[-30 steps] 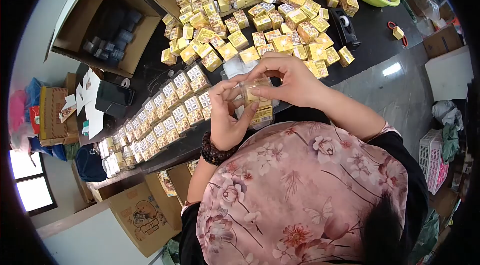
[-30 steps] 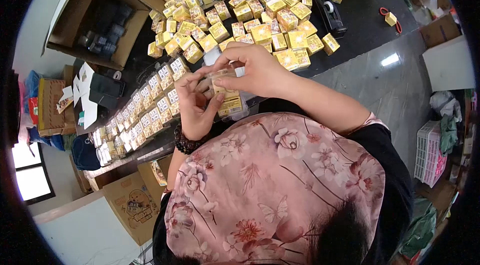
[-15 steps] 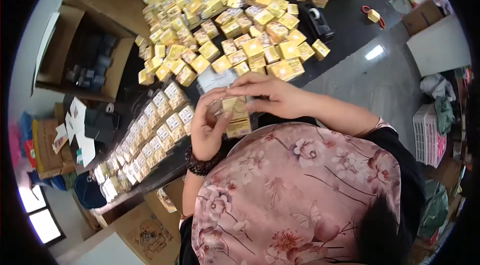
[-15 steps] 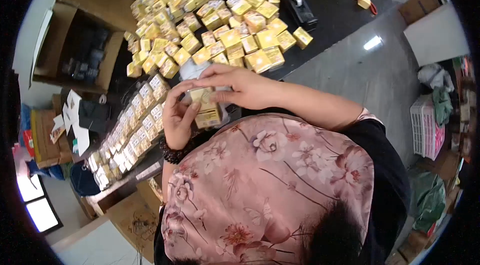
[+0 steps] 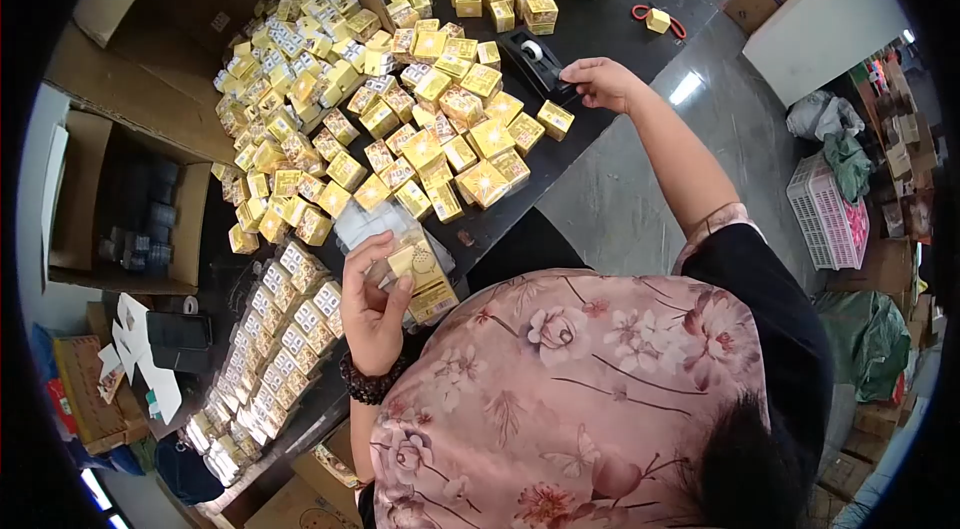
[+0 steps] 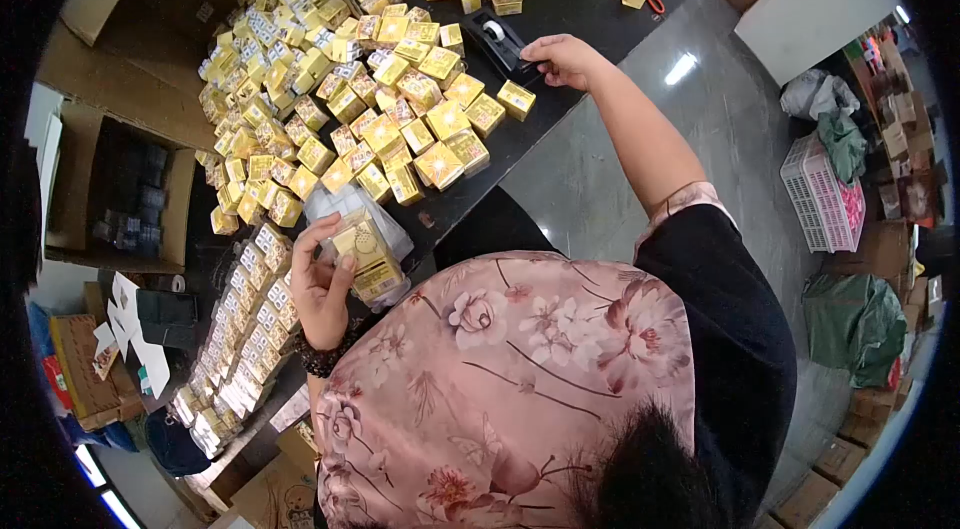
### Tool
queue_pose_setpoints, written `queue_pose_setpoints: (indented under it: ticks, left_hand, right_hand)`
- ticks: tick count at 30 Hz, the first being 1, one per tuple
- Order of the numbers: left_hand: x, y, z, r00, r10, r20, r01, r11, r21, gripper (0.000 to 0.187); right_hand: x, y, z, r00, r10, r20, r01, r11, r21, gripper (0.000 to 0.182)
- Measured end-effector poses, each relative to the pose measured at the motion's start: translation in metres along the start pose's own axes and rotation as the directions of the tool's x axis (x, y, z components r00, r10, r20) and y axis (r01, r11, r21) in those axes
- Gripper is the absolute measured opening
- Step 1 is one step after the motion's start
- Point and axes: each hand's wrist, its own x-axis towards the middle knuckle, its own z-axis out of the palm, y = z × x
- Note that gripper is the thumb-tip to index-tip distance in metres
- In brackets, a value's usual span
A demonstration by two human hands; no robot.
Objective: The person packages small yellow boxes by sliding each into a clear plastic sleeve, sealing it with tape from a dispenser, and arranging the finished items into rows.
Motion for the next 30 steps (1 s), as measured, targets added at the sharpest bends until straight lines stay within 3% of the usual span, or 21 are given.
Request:
queue_pose_setpoints:
  ticks: [1,4,9,11,14,19,21,22,25,27,28,30]
  left_hand:
    - [0.000,-0.001,0.001,1.000,0.002,0.000,-0.002,1.000,-0.002,0.035]
    - [0.001,-0.003,0.002,1.000,0.009,0.005,-0.008,0.999,-0.031,0.035]
    - [0.004,-0.003,0.003,0.999,0.031,0.019,-0.031,1.000,0.002,0.038]
    - [0.006,-0.002,0.005,1.000,0.014,0.024,-0.014,1.000,-0.007,0.038]
    - [0.009,0.000,0.008,1.000,0.005,0.023,-0.004,1.000,-0.016,0.038]
    - [0.013,-0.001,0.011,0.996,0.082,-0.041,-0.082,0.996,0.018,0.038]
    - [0.014,0.002,0.010,0.979,0.193,-0.064,-0.186,0.977,0.104,0.039]
    - [0.013,0.002,0.011,0.973,0.200,-0.118,-0.189,0.976,0.104,0.037]
    - [0.010,0.020,0.008,0.957,0.232,-0.174,-0.155,0.916,0.370,0.033]
    - [0.012,0.022,0.005,0.900,0.428,-0.081,-0.269,0.691,0.671,0.032]
    - [0.014,0.025,0.007,0.877,0.475,-0.077,-0.299,0.663,0.686,0.028]
    - [0.012,0.021,0.009,0.874,0.481,-0.069,-0.304,0.652,0.695,0.025]
  right_hand:
    - [0.000,0.002,0.000,1.000,-0.001,-0.001,0.001,1.000,-0.002,0.006]
    - [-0.006,0.014,0.004,0.999,-0.033,0.000,0.031,0.933,0.360,0.007]
    - [-0.020,0.030,0.015,0.987,-0.158,0.035,0.131,0.909,0.396,0.006]
    - [-0.029,0.023,0.026,0.987,-0.148,-0.067,0.162,0.854,0.495,0.007]
    - [-0.015,0.043,0.021,0.955,-0.283,-0.091,0.295,0.856,0.425,0.008]
    - [0.011,0.074,0.018,0.929,-0.322,-0.184,0.368,0.860,0.353,0.010]
    - [0.019,0.088,0.009,0.943,-0.267,-0.198,0.308,0.926,0.220,0.012]
    - [0.009,0.084,0.014,0.929,-0.261,-0.262,0.339,0.884,0.321,0.014]
    - [-0.042,0.042,0.047,0.852,-0.380,-0.360,0.437,0.895,0.090,0.016]
    - [-0.092,0.008,0.095,0.902,-0.431,0.004,0.422,0.884,0.202,0.013]
    - [-0.119,-0.004,0.126,0.870,-0.449,0.204,0.397,0.883,0.248,0.012]
    - [-0.157,-0.010,0.179,0.809,-0.343,0.477,0.185,0.919,0.347,0.012]
